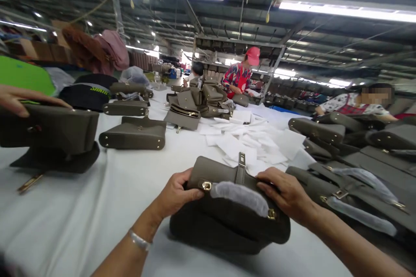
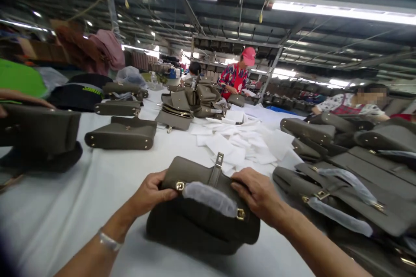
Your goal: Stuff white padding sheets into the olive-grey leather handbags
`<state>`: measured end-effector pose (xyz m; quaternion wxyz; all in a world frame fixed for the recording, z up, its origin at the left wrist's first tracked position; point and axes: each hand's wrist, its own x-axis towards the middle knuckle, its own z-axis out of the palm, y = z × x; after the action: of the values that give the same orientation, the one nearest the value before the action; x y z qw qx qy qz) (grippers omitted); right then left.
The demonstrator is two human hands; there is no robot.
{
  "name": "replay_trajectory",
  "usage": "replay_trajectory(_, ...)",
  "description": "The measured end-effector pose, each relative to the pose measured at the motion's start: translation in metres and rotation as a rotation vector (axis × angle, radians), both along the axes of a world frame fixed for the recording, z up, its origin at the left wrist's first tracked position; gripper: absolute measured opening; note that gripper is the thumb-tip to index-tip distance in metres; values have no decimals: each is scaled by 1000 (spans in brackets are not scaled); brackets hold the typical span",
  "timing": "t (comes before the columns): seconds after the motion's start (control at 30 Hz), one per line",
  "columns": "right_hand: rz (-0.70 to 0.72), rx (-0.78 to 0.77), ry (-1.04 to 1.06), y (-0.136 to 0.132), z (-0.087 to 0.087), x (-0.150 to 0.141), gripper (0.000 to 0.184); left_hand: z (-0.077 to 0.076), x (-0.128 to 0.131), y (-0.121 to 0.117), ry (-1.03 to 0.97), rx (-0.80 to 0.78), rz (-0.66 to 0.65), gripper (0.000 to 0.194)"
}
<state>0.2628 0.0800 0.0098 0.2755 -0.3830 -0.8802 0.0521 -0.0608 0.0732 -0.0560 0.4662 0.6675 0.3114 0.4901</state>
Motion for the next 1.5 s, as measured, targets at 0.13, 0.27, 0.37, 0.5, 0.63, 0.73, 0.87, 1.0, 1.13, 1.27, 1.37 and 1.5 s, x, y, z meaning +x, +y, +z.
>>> replay_trajectory(0.13, 57, -103, 14, -46, 11, 9, 37, 1, 4, -9, 203, 514, 266, 20)
replay_trajectory(0.27, 175, 231, -214, -73, 16, 0, 15, -3, 1, 2, 360, 857, 277, 23)
replay_trajectory(0.37, 273, 369, -334, -80, -6, -9, 32, -8, -6, 13, 495, 839, 198, 22)
replay_trajectory(0.5, 243, 510, -305, -81, -40, -14, 31, -4, -27, 16, 575, 617, 88, 24)
replay_trajectory(0.63, 212, 563, -232, -81, -62, -12, 30, 9, -34, 6, 550, 536, 94, 30)
replay_trajectory(0.73, 208, 560, -208, -83, -78, -12, 27, 14, -9, -6, 615, 734, 334, 21)
replay_trajectory(0.87, 187, 491, -153, -85, -89, -15, 23, 15, 45, -20, 803, 992, 397, 19)
replay_trajectory(1.0, 225, 189, -38, -87, -70, -14, 24, 17, 79, -20, 1004, 927, 328, 19)
replay_trajectory(1.13, -15, 150, 245, -79, -66, -9, 26, 24, 92, -15, 1231, 683, 157, 16)
replay_trajectory(1.27, -396, 229, 235, -56, -92, -11, 55, 36, 98, -6, 1277, 491, 109, 26)
replay_trajectory(1.37, -485, 119, 204, -40, -104, -8, 78, 50, 106, 4, 1199, 323, 38, 22)
replay_trajectory(1.5, -427, 7, 177, -30, -114, -1, 90, 61, 132, 16, 1092, 169, -138, 34)
